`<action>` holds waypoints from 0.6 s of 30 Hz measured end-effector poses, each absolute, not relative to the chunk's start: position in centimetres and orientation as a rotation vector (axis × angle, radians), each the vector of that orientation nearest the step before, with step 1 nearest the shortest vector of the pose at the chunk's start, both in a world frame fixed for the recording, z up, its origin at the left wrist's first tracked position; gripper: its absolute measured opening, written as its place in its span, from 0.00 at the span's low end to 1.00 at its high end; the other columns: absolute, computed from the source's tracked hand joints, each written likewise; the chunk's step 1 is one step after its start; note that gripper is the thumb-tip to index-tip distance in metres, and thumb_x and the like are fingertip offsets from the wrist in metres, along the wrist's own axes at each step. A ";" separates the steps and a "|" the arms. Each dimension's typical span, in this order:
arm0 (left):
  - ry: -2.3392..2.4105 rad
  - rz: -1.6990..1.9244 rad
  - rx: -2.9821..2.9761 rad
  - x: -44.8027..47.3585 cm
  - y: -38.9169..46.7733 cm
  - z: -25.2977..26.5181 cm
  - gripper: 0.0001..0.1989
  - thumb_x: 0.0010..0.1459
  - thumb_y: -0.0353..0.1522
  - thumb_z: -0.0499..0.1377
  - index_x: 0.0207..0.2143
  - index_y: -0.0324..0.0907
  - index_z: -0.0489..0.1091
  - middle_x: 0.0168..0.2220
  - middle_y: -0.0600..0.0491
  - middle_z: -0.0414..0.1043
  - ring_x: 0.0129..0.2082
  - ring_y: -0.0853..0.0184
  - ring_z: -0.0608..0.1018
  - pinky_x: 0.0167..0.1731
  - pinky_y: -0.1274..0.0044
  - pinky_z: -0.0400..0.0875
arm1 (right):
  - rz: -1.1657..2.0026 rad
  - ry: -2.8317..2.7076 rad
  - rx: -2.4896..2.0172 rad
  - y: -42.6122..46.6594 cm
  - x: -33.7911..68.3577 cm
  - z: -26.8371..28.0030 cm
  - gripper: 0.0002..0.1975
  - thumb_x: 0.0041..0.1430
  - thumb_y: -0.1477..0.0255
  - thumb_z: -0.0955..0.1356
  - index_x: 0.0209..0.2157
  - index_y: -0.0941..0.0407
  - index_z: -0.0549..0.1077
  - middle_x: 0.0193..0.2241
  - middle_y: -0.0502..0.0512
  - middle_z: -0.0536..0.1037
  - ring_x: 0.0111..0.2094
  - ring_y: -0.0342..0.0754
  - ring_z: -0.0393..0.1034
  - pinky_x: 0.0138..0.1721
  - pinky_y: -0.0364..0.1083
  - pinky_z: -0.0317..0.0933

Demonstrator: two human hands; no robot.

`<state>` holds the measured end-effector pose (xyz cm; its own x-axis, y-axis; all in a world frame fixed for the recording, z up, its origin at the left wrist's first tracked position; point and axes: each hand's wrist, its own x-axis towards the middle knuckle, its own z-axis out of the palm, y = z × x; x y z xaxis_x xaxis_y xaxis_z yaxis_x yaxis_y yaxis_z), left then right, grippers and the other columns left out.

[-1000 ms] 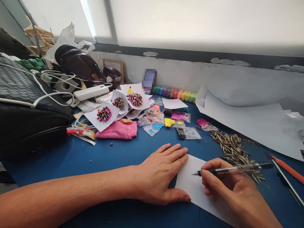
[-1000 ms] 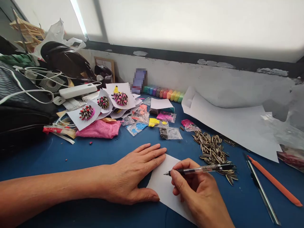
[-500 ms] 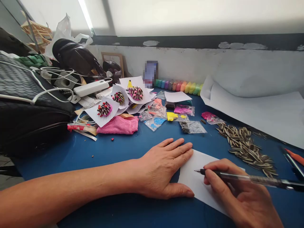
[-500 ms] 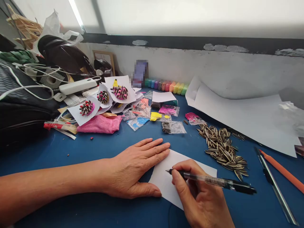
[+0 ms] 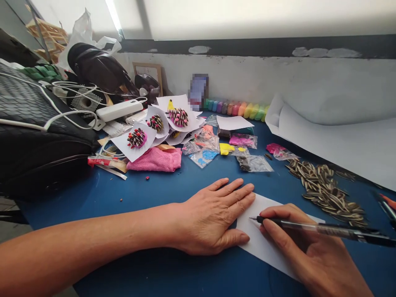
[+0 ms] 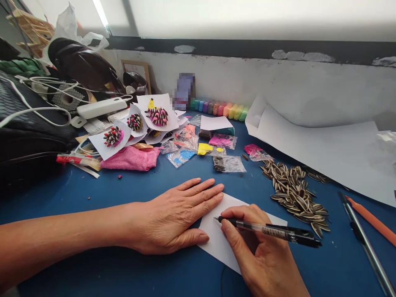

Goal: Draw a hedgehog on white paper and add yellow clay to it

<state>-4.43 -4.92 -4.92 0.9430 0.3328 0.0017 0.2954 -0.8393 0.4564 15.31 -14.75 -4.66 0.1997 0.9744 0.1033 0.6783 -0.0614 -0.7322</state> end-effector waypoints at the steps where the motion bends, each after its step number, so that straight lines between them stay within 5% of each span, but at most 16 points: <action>1: 0.448 0.111 2.634 -4.5 -4.9 -4.9 0.36 0.69 0.47 0.48 0.70 0.35 0.45 0.71 0.44 0.36 0.72 0.59 0.40 0.69 0.61 0.37 | 0.566 -1.547 -1.808 -14.7 15.4 -4.7 0.11 0.57 0.54 0.69 0.33 0.46 0.77 0.32 0.49 0.78 0.31 0.49 0.72 0.38 0.47 0.70; 18: 0.454 0.124 2.645 -4.4 -4.9 -4.9 0.38 0.67 0.49 0.50 0.70 0.35 0.46 0.71 0.44 0.37 0.72 0.58 0.41 0.69 0.62 0.37 | 0.496 -1.746 -1.757 -14.4 16.7 -5.0 0.13 0.61 0.57 0.66 0.38 0.47 0.78 0.36 0.51 0.81 0.35 0.49 0.77 0.36 0.44 0.71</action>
